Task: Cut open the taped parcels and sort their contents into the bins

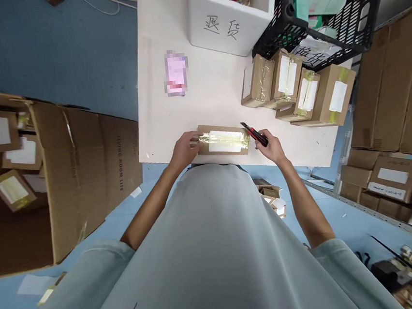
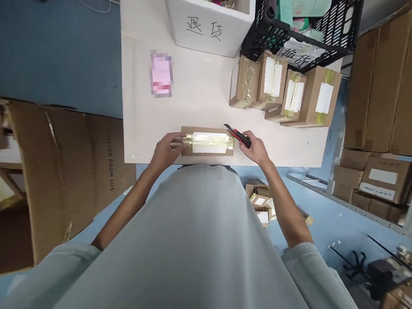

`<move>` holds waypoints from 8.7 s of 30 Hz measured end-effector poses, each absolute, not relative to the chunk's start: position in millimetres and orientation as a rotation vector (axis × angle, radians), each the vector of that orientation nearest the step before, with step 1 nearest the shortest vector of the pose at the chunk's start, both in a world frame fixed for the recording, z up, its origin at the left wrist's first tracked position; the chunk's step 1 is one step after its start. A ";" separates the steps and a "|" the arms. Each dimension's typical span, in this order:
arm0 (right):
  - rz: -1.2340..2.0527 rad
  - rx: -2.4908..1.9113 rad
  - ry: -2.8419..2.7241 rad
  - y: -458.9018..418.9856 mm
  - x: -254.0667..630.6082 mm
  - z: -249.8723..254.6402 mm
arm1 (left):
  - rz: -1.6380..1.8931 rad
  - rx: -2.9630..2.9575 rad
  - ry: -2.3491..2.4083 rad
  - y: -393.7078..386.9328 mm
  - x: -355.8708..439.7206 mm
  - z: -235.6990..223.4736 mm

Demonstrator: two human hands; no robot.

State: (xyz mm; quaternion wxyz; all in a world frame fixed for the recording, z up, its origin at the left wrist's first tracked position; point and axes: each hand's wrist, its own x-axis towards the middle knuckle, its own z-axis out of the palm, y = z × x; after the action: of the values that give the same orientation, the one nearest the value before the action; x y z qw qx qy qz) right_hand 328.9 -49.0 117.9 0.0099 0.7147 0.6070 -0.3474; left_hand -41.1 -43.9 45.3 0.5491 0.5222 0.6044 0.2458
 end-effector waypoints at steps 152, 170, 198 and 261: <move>-0.890 2.139 1.838 -100.4 165.3 194.5 | 0.593 1.376 1.105 47.7 -8.7 80.3; -0.728 1.781 1.623 -80.4 135.8 227.4 | 0.567 1.418 1.174 41.7 -6.2 84.5; -0.591 2.316 1.609 -102.8 265.0 226.7 | 0.651 2.109 1.016 -15.2 97.1 96.7; -0.541 1.936 1.474 -82.6 229.8 217.2 | 0.620 2.150 1.047 -20.5 106.0 74.2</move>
State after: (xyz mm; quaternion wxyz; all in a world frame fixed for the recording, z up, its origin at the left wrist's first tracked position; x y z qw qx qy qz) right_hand 229.8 -82.6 217.2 0.3190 0.7362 0.5604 -0.2058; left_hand 106.0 -20.5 74.2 0.3293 0.8217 0.4001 0.2371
